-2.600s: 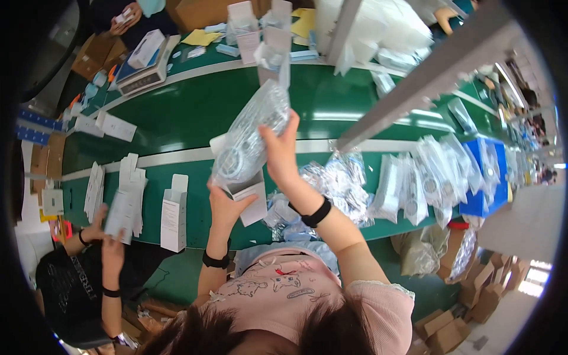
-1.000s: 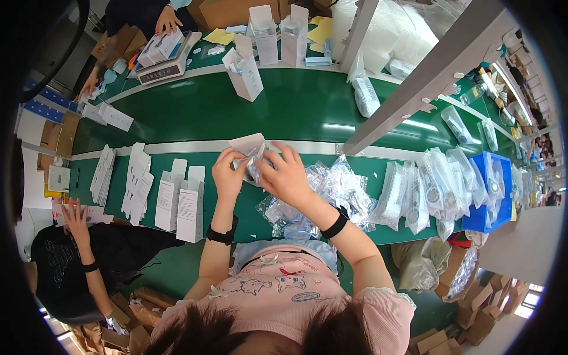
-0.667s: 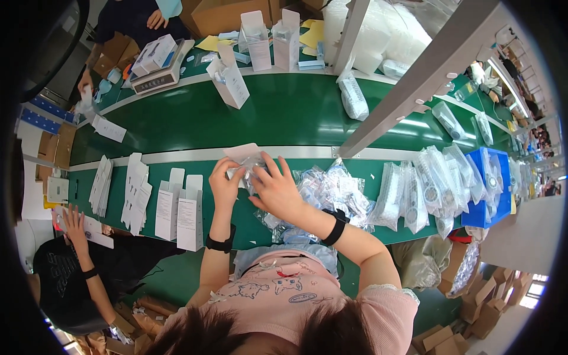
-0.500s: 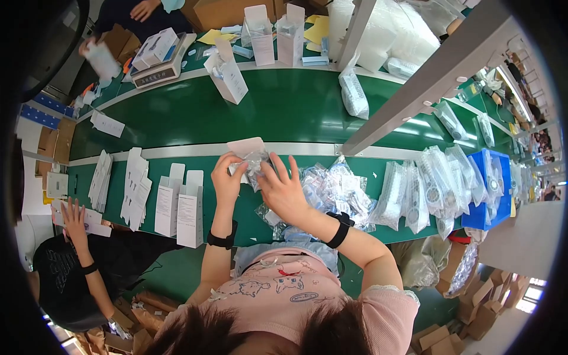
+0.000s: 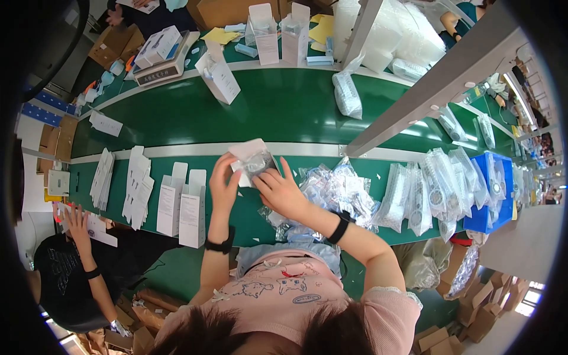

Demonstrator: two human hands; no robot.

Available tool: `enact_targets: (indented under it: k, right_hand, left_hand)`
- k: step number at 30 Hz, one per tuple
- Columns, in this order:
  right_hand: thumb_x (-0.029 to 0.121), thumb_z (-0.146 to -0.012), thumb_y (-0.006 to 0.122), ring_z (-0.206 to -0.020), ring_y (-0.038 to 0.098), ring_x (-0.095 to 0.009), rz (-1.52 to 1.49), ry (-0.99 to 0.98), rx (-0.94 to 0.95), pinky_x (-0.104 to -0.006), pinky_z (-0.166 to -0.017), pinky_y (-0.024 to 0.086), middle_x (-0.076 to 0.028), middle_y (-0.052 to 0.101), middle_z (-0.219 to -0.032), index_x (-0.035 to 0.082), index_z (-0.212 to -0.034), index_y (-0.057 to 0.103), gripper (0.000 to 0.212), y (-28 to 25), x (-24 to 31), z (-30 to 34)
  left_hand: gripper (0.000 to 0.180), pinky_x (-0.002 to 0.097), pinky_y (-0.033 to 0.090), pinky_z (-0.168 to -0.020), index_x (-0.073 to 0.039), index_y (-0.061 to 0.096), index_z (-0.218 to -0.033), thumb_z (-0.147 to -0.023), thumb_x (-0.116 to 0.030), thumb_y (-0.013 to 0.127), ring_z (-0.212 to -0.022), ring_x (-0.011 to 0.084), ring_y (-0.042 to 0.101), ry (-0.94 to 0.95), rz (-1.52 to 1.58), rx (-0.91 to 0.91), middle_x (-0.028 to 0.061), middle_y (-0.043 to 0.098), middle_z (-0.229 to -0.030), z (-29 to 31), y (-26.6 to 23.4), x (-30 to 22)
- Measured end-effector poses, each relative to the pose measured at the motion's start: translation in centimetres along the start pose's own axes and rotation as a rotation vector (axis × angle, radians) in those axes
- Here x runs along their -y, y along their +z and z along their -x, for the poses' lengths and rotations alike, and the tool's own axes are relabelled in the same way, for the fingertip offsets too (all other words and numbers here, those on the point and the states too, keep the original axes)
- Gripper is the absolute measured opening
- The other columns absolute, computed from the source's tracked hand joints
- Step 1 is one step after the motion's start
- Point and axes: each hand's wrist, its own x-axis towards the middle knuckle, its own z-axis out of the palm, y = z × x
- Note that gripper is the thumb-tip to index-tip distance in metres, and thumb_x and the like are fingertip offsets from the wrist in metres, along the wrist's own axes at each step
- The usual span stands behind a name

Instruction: The person packs items by hand, placing a bubble-wrapped device and a small plastic-wrapped component into a box before setting it on the conveyor. This process is repeated several times before the person gathers the remaining plastic-wrapped components on the table.

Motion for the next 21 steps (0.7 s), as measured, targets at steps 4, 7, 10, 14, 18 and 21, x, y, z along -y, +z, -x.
enact_targets:
  k: [4,7,10,14,18,21]
  right_hand:
    - [0.017,-0.060,0.073,-0.116,0.039,-0.030,-0.205,0.056,-0.431,-0.0478,-0.100,0.023,-0.018,0.041,-0.120,0.004,-0.122,0.040,0.071,-1.0,-2.1,1.7]
    - [0.017,-0.059,0.076,-0.118,0.038,-0.029,-0.491,0.158,-0.429,-0.0424,-0.101,0.024,-0.020,0.038,-0.124,0.003,-0.127,0.032,0.082,1.1,-3.6,0.7]
    - [0.016,-0.059,0.077,-0.118,0.037,-0.027,-0.898,0.210,-0.209,-0.0370,-0.100,0.027,-0.019,0.037,-0.126,0.003,-0.131,0.025,0.090,3.7,-5.6,-1.4]
    - [0.015,-0.059,0.077,-0.117,0.038,-0.023,-1.019,0.314,-0.155,-0.0325,-0.098,0.030,-0.017,0.038,-0.127,0.003,-0.133,0.020,0.094,2.8,-8.5,-4.2]
    - [0.007,-0.058,0.075,-0.114,0.041,-0.022,-1.102,0.443,-0.461,-0.0313,-0.094,0.035,-0.013,0.039,-0.127,0.001,-0.133,0.020,0.093,2.6,-14.4,-9.4]
    - [0.007,-0.058,0.075,-0.115,0.041,-0.023,-1.016,0.495,-0.515,-0.0322,-0.094,0.034,-0.014,0.039,-0.126,0.002,-0.133,0.021,0.092,2.4,-18.1,-12.1]
  left_hand:
    - [0.057,0.0498,0.025,-0.096,-0.007,0.040,-0.123,-0.070,-0.006,0.063,-0.123,0.0334,0.029,0.026,-0.679,0.022,0.0156,0.033,-0.131,3.8,-5.4,3.2]
    - [0.067,0.0588,0.018,-0.096,-0.011,0.033,-0.129,-0.069,-0.003,0.061,-0.128,0.0341,0.018,-0.156,-1.164,0.176,0.0151,0.024,-0.137,7.4,-8.4,6.4]
    - [0.073,0.0622,0.016,-0.094,-0.013,0.029,-0.132,-0.068,-0.001,0.060,-0.130,0.0350,0.012,-0.236,-1.241,0.277,0.0151,0.019,-0.139,8.6,-8.6,7.8]
    - [0.076,0.0620,0.017,-0.094,-0.015,0.027,-0.133,-0.066,-0.005,0.062,-0.129,0.0377,0.013,-0.156,-0.954,0.296,0.0158,0.018,-0.139,7.3,-2.7,3.2]
    - [0.080,0.0560,0.021,-0.097,-0.012,0.023,-0.134,-0.068,-0.019,0.066,-0.128,0.0387,0.015,-0.314,-0.571,0.631,0.0192,0.018,-0.138,7.6,1.8,-0.2]
    - [0.083,0.0508,0.022,-0.099,-0.008,0.020,-0.135,-0.069,-0.026,0.067,-0.127,0.0399,0.016,-0.398,-0.344,0.714,0.0221,0.017,-0.137,6.0,2.0,1.3]
